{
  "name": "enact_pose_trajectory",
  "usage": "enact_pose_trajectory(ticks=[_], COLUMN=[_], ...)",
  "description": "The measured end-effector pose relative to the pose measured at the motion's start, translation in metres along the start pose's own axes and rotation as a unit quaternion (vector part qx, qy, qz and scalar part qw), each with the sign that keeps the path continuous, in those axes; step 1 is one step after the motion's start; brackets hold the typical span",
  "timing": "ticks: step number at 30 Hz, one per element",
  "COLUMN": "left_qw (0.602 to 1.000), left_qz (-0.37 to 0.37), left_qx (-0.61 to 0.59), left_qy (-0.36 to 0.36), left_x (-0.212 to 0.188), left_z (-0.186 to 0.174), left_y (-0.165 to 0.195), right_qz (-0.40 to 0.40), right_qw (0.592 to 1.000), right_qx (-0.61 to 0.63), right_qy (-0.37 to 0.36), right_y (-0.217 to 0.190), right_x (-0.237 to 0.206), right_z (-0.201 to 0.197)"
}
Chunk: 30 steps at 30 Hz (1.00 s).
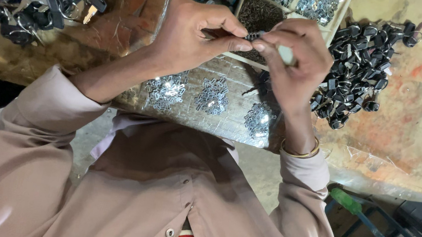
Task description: The person picks small metal contact parts from a compartment tray and inserts them into a small blue plastic component body held in their hands, pressing each part into place. They repeat the assembly on successive blue components and place finished units back into the tray.
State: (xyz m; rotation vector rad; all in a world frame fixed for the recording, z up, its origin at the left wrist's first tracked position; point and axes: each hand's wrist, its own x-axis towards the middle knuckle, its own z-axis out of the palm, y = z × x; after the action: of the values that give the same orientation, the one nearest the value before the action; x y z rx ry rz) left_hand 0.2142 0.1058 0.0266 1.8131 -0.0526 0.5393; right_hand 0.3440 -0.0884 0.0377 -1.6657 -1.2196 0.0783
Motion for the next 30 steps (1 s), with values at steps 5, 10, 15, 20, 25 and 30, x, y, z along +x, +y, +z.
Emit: enact_pose_trajectory(ticks=[5, 10, 15, 20, 25, 30], left_qw=[1.0, 1.0, 1.0, 1.0, 0.999, 1.0], left_qz=[0.002, 0.007, 0.002, 0.007, -0.012, -0.017], left_qx=[-0.001, 0.0, 0.008, 0.016, -0.027, -0.021], left_qy=[-0.003, -0.004, -0.005, -0.002, 0.01, 0.007], left_x=[0.0, 0.001, 0.0, -0.001, -0.001, 0.0], left_z=[-0.001, -0.002, -0.002, 0.0, 0.001, 0.0], left_y=[0.001, 0.001, 0.001, -0.002, -0.003, -0.003], right_qz=[0.146, 0.158, 0.161, 0.191, 0.063, 0.054], right_qw=[0.974, 0.978, 0.98, 0.966, 0.979, 0.971], right_qx=[0.172, 0.133, 0.113, 0.169, -0.186, -0.213], right_qy=[0.007, -0.021, -0.022, -0.038, -0.056, -0.094], right_y=[0.003, 0.0, -0.006, -0.006, -0.001, 0.002], right_x=[-0.006, -0.007, -0.002, 0.006, 0.006, 0.002], right_z=[0.005, 0.005, 0.007, -0.003, -0.006, -0.007])
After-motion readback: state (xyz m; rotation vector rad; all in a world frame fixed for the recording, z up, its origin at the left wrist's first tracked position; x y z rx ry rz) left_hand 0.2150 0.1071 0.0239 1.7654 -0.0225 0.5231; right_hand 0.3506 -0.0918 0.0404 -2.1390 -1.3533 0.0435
